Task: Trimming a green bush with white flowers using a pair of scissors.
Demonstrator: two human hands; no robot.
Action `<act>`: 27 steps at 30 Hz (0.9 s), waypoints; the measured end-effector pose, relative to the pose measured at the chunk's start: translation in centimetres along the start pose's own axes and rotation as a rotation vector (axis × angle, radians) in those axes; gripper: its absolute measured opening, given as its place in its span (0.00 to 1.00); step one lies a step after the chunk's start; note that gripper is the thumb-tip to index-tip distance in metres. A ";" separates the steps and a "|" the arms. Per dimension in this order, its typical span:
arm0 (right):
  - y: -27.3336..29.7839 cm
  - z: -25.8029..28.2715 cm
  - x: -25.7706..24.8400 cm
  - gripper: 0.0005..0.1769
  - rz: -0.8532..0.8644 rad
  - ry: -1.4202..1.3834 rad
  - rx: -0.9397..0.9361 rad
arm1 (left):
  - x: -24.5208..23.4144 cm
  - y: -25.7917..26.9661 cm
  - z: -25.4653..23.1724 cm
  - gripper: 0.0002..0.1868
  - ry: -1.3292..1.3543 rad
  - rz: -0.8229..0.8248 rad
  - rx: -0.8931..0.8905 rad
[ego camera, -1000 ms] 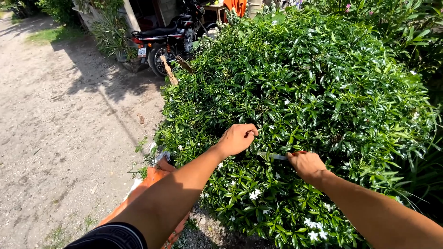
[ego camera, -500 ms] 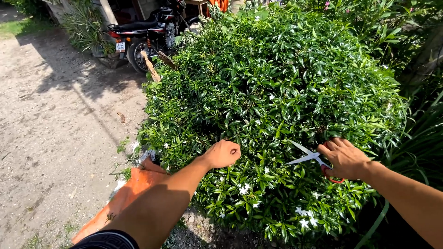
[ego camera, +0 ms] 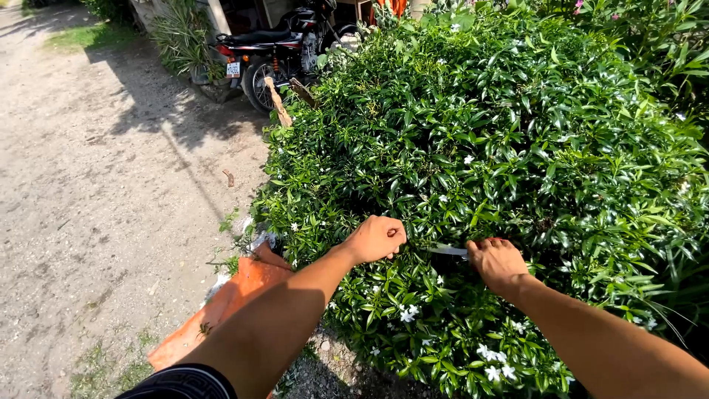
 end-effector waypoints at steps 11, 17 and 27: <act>3.4 -4.2 1.9 0.19 0.003 -0.419 -0.276 | -1.0 -1.8 2.7 0.12 0.098 -0.052 0.030; 5.4 -7.8 -1.8 0.35 -0.028 -0.216 -0.218 | -1.9 -1.4 3.2 0.12 0.096 -0.080 0.022; -3.8 -0.2 3.5 0.26 0.064 -0.170 -0.011 | -2.6 -1.5 4.6 0.12 0.144 -0.095 0.011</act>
Point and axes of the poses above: each hand's wrist, its own y-axis away from the middle knuckle, its own x-axis out of the palm, z = x × y, the point moved 5 cm from there along -y, towards the middle knuckle, and after that the axes turned 10 degrees about -z, right-handed, at the moved point
